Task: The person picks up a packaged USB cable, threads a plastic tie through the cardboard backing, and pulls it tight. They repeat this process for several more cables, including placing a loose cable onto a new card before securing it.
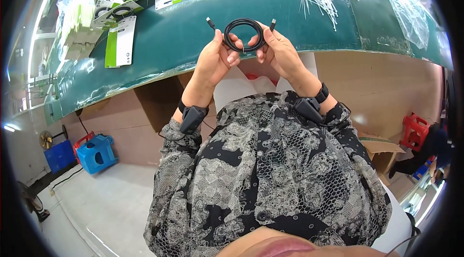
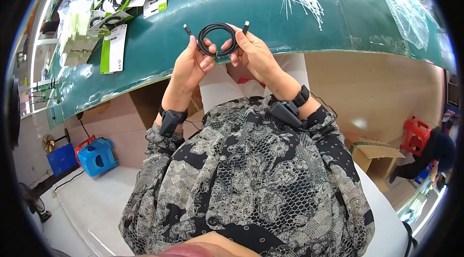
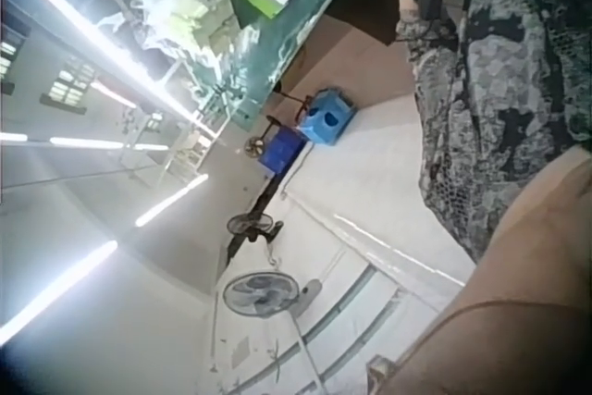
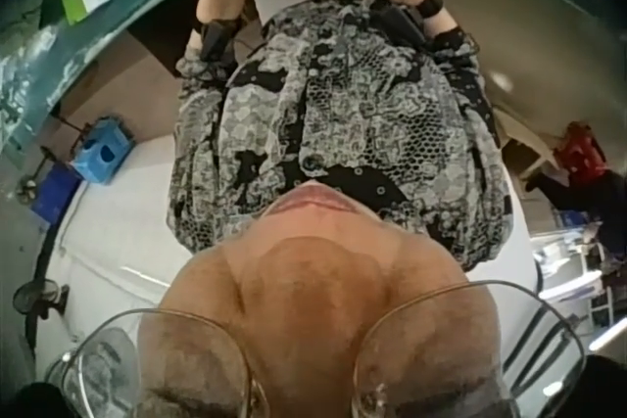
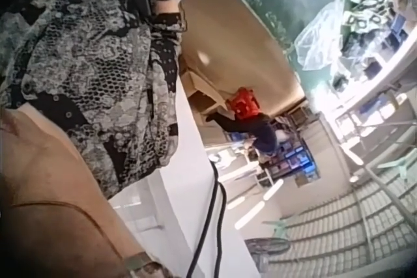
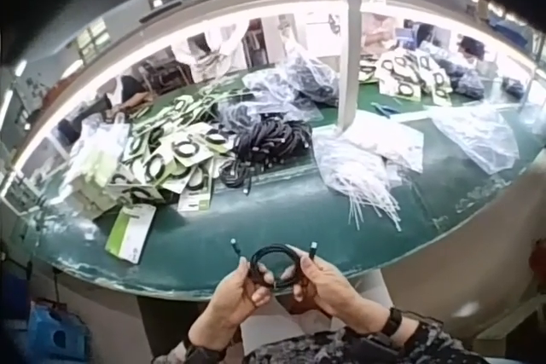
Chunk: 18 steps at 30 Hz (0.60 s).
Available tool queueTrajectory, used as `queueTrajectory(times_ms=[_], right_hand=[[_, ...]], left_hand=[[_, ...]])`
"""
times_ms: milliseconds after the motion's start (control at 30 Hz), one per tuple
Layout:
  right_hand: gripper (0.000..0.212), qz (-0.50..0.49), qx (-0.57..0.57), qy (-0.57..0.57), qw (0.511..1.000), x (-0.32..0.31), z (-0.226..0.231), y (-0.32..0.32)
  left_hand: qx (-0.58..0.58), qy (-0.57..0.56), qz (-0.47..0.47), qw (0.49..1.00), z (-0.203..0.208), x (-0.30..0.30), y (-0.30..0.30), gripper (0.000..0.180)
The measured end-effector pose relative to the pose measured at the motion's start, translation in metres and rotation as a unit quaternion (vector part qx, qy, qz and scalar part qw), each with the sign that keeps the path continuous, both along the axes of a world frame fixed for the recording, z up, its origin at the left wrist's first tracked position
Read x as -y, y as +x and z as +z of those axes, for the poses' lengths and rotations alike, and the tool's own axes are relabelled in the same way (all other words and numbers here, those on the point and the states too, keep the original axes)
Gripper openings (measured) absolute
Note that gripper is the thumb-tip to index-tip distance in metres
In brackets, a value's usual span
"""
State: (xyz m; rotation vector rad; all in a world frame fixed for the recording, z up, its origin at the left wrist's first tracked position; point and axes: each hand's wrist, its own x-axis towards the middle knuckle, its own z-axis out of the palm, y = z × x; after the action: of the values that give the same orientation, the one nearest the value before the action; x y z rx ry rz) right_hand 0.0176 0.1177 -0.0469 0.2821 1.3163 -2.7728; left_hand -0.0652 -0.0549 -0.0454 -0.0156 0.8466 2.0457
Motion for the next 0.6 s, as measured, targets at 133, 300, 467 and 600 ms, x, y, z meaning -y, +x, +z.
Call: queueTrajectory(times_ms=[133, 300, 467, 600], right_hand=[[0.056, 0.019, -0.009, -0.027, 0.999, 0.0, 0.003, 0.005], [0.059, 0.033, -0.001, -0.015, 0.999, -0.001, 0.0, 0.005], [0.06, 0.062, 0.019, -0.044, 0.997, -0.001, 0.0, 0.002], [0.06, 0.085, 0.035, -0.121, 0.988, -0.005, -0.005, 0.003]], left_hand=[[0.006, 0.019, 0.013, 1.0, -0.007, 0.004, 0.002, 0.032], [-0.017, -0.033, 0.029, 0.999, -0.009, 0.002, 0.003, 0.031], [-0.014, -0.101, 0.086, 0.991, -0.012, 0.005, 0.001, 0.028], [-0.002, -0.097, 0.08, 0.992, -0.013, 0.008, 0.001, 0.028]])
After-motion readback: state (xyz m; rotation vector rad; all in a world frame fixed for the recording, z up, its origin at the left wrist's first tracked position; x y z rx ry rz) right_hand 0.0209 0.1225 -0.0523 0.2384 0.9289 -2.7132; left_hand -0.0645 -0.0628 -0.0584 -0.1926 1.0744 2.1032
